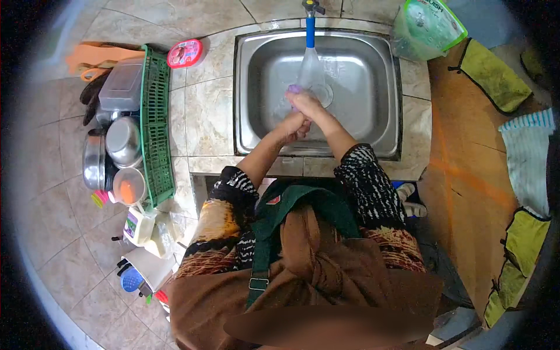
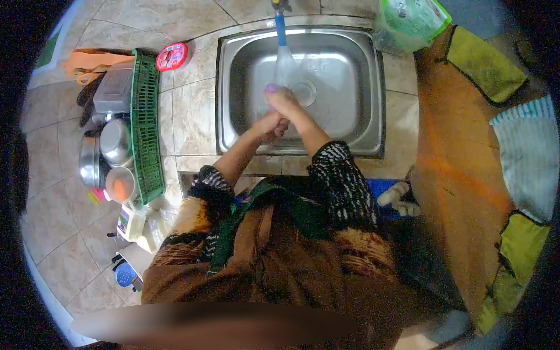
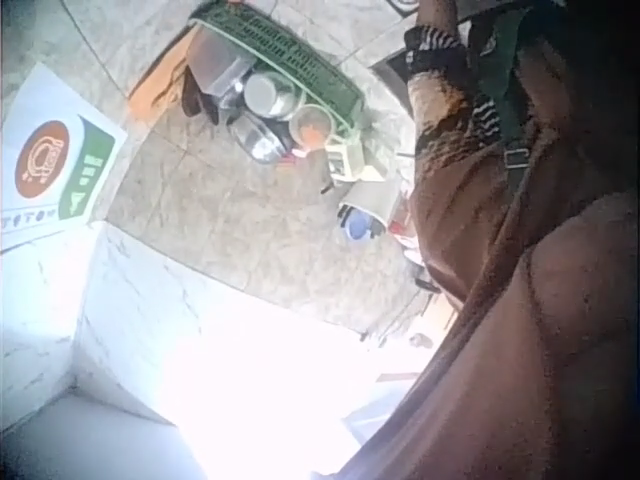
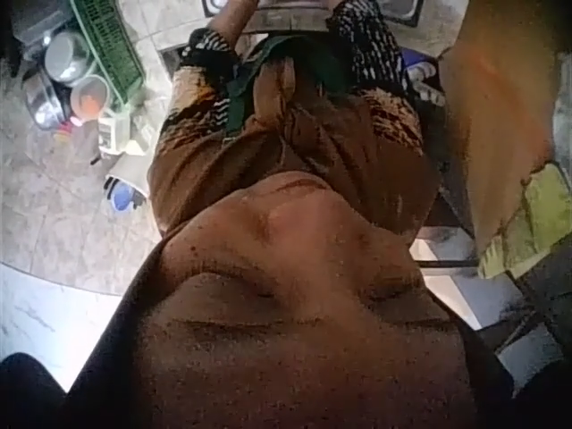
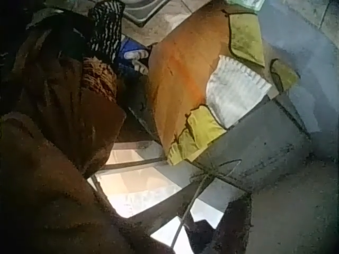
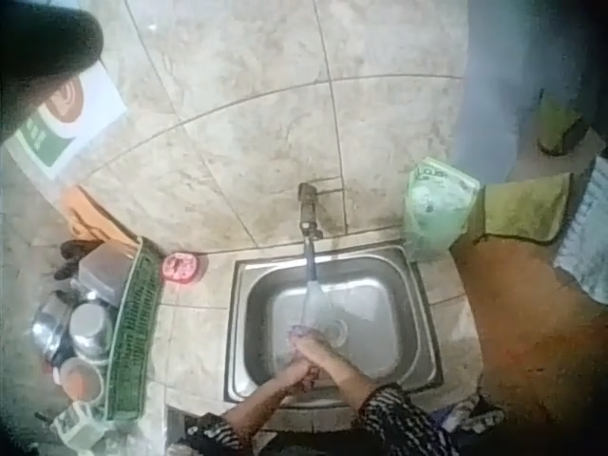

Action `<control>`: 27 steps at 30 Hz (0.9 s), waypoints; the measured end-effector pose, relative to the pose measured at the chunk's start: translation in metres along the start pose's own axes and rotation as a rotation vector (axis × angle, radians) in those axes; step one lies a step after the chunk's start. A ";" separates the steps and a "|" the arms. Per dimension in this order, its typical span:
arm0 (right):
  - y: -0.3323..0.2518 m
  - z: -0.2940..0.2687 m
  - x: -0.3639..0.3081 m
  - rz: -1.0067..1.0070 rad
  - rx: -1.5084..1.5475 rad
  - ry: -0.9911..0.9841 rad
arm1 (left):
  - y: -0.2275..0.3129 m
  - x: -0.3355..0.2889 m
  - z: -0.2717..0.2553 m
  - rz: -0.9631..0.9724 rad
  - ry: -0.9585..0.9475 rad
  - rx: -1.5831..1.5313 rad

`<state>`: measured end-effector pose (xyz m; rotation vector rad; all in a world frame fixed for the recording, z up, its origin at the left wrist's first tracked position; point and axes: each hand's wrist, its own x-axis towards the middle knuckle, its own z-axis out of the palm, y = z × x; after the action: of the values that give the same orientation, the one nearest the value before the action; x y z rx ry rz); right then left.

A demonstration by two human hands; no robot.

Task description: Wash a small purple and black cloth in a kitchen sink.

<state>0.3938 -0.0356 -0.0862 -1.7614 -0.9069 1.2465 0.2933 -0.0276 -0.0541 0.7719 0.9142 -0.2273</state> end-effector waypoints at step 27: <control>0.013 -0.065 -0.066 -0.183 0.937 -0.019 | 0.016 -0.026 -0.001 -0.041 0.266 -0.085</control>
<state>0.4398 -0.1116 -0.0570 -0.9000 -0.3575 1.2664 0.2849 -0.0189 -0.0260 0.7156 1.1846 -0.1221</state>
